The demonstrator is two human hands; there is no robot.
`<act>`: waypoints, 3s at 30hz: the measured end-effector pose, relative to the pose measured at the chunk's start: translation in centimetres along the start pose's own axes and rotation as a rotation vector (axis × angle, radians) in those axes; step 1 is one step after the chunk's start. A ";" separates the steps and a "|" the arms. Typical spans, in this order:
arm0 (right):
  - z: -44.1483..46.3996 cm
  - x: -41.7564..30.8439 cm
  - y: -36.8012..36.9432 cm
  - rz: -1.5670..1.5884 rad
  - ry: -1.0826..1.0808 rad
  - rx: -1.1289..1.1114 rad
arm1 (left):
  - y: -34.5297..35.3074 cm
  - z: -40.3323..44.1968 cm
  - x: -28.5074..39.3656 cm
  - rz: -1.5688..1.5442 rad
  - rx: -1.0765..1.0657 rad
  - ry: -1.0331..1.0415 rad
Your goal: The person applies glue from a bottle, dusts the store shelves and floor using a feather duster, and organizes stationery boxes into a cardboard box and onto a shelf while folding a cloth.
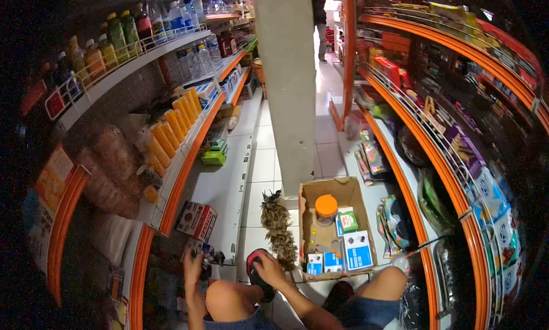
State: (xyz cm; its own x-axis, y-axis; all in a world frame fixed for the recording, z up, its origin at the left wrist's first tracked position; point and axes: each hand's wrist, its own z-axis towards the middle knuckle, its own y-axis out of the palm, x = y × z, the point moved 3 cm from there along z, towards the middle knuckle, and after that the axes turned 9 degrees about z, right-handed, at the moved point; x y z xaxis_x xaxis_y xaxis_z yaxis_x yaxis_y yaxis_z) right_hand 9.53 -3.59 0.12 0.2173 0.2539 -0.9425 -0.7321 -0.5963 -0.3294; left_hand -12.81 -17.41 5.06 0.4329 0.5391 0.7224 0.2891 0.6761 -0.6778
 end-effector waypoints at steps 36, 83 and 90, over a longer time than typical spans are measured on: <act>-2.7 -1.5 -8.3 0.686 0.390 -0.061 | 3.9 -9.3 9.3 -0.763 -0.753 -0.213; -1.3 -6.8 -12.8 0.035 -0.131 0.154 | 2.5 -9.1 11.3 -1.078 -0.761 -0.420; -4.0 -8.0 -7.2 0.164 -0.130 -0.204 | 3.7 -10.0 10.6 -1.125 -0.751 -0.447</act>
State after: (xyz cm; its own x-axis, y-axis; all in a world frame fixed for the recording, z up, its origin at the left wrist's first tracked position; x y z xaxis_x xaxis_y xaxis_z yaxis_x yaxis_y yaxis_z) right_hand 15.66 -4.39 9.84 0.0123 0.2292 -0.9733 -0.6031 -0.7747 -0.1900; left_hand 1.34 -14.22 8.82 -0.5882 0.1086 0.8014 0.7303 0.4970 0.4687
